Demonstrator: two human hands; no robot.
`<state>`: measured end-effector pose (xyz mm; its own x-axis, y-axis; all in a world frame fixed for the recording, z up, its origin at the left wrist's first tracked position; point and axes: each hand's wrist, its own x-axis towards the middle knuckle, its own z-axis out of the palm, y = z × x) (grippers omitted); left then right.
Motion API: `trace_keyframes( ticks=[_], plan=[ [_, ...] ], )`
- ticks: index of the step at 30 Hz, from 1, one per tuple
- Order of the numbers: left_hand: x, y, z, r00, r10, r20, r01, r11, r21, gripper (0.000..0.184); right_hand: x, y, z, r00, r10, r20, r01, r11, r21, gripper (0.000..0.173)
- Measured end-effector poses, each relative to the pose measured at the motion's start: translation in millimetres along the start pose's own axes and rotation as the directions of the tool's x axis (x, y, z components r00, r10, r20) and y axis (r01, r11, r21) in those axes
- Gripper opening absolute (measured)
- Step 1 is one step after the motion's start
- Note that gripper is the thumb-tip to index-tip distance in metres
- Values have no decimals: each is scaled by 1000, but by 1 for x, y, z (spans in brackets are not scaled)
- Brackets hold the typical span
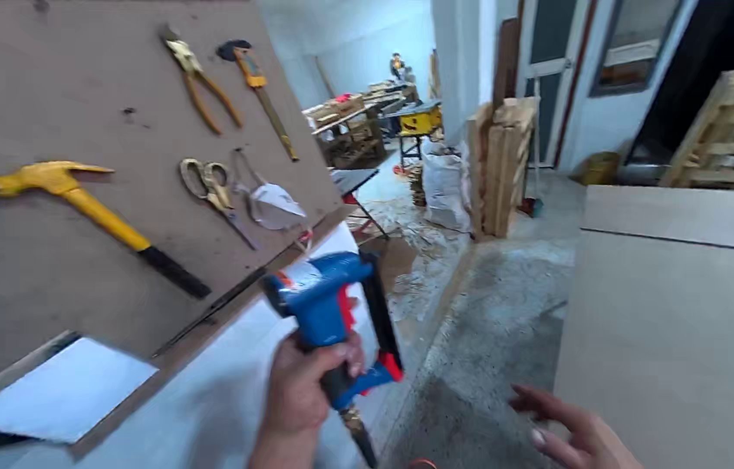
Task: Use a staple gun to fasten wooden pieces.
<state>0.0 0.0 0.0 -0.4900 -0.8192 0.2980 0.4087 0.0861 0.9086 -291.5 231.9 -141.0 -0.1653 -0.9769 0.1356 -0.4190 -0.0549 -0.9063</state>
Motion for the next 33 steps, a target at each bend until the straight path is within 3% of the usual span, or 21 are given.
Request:
trace_keyframes(
  ticks=[1, 3, 5, 8, 10, 12, 16, 24, 27, 30, 31, 33],
  plan=[
    [6, -30, 14, 994, -60, 89, 70, 990, -124, 46, 16, -20, -4, 999, -52, 1, 52, 999, -13, 82],
    [14, -76, 42, 951, -63, 304, 171, 924, -343, 58, 36, -52, -10, 998, -15, 54, 14, 999, 30, 90],
    [17, -102, 71, 872, 35, 489, 233, 848, -476, 67, 42, -69, -11, 991, 53, 123, -75, 980, 182, 82],
    [10, -123, 108, 748, 164, 643, 361, 712, -602, 67, 31, -74, -16, 977, 66, 201, -148, 891, 428, 91],
    [2, -133, 122, 760, 168, 628, 390, 655, -647, 65, 14, -76, -15, 984, 100, 147, -163, 838, 521, 83],
    [-2, -140, 127, 838, 109, 535, 368, 611, -701, 62, -1, -79, -7, 994, 105, 39, -107, 788, 606, 66],
    [5, -160, 109, 967, -61, 247, 221, 680, -699, 76, -15, -68, 22, 1000, -29, -7, 28, 798, 602, 69],
    [-21, -160, 74, 991, -78, 112, 132, 758, -639, 87, -18, -59, 48, 993, -110, 45, 71, 852, 518, 73],
    [-43, -145, 70, 989, -104, 108, 150, 759, -633, 83, -12, -61, 63, 995, -49, -85, 74, 944, 322, 75],
    [-69, -133, 59, 967, -123, 222, 236, 754, -612, 74, 5, -56, 82, 960, -178, -218, 217, 961, 172, 76],
    [-72, -133, 49, 962, -102, 252, 241, 748, -618, 76, 13, -55, 87, 956, -217, -199, 256, 946, 199, 75],
    [-73, -129, 24, 983, -31, 181, 142, 754, -642, 77, 31, -58, 98, 974, -219, -55, 226, 923, 312, 79]
  ],
)
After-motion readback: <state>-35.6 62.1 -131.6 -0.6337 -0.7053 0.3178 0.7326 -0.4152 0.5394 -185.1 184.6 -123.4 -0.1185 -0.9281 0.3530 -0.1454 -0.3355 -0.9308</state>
